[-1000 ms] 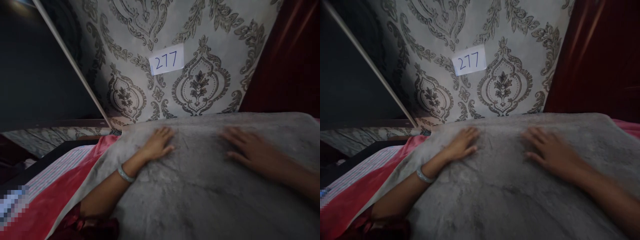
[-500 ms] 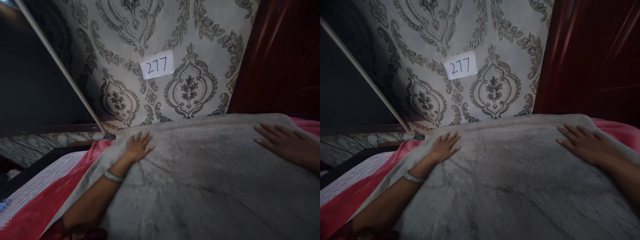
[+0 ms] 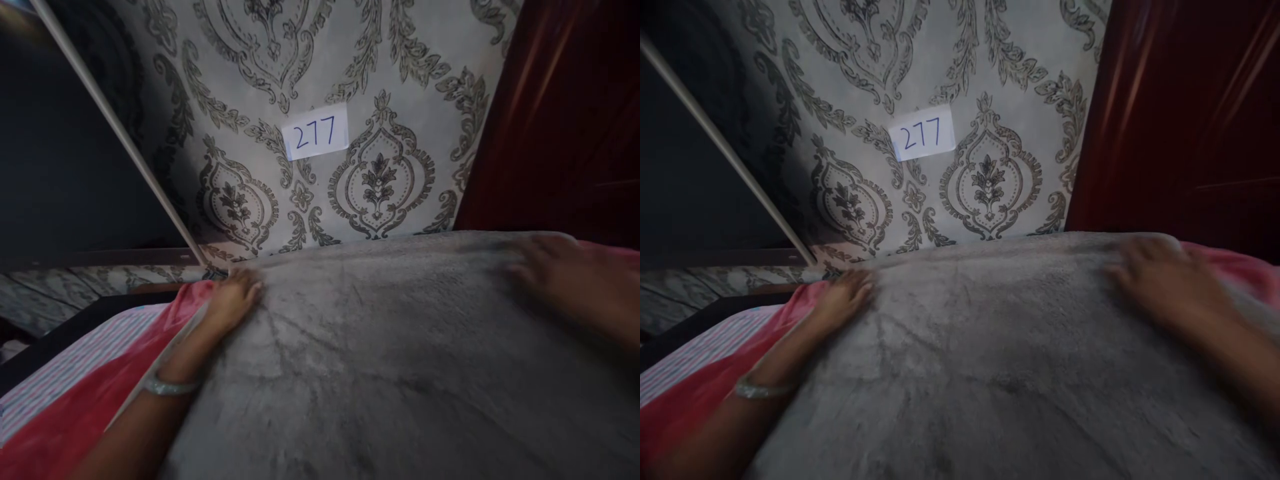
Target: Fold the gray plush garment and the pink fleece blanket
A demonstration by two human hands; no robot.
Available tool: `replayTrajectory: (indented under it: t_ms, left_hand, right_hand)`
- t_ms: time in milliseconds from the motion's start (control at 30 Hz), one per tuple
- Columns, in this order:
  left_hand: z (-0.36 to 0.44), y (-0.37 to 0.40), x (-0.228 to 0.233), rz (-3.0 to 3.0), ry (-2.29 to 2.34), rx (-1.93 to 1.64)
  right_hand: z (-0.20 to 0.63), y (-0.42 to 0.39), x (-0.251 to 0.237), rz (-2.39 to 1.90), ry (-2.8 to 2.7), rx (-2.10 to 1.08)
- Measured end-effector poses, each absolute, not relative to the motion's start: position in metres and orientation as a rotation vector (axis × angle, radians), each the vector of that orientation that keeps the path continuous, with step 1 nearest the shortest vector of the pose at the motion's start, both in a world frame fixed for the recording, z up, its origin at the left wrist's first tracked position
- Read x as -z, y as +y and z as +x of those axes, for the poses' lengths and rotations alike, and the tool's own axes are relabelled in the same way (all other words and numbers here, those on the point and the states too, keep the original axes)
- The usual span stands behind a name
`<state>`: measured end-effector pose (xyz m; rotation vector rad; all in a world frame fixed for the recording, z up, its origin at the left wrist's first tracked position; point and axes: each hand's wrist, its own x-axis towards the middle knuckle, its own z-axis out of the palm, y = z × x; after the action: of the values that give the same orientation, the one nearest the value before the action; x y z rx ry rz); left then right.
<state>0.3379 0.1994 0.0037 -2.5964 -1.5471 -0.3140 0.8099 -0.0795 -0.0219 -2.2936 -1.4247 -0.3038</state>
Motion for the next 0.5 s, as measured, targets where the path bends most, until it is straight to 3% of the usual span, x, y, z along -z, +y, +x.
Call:
replayTrajectory:
  t_ms: [67,133,233,500]
  left_hand:
    - [0.369,0.164,0.002,-2.843,-1.179,0.332]
    - [0.393,0.128,0.013,-3.101,-0.732,0.205]
    - [0.408,0.094,0.028,-3.222,-0.466,0.042]
    - [0.399,0.123,0.027,-3.095,-0.76,0.0]
  right_hand:
    - [0.747,-0.065,0.022,-2.174,-1.634,0.22]
    - [0.691,-0.055,0.028,-1.973,-2.092,-0.144]
    - [0.654,-0.051,0.04,-1.783,-2.311,-0.401]
    - [0.749,-0.05,0.053,-2.275,-1.969,-0.037]
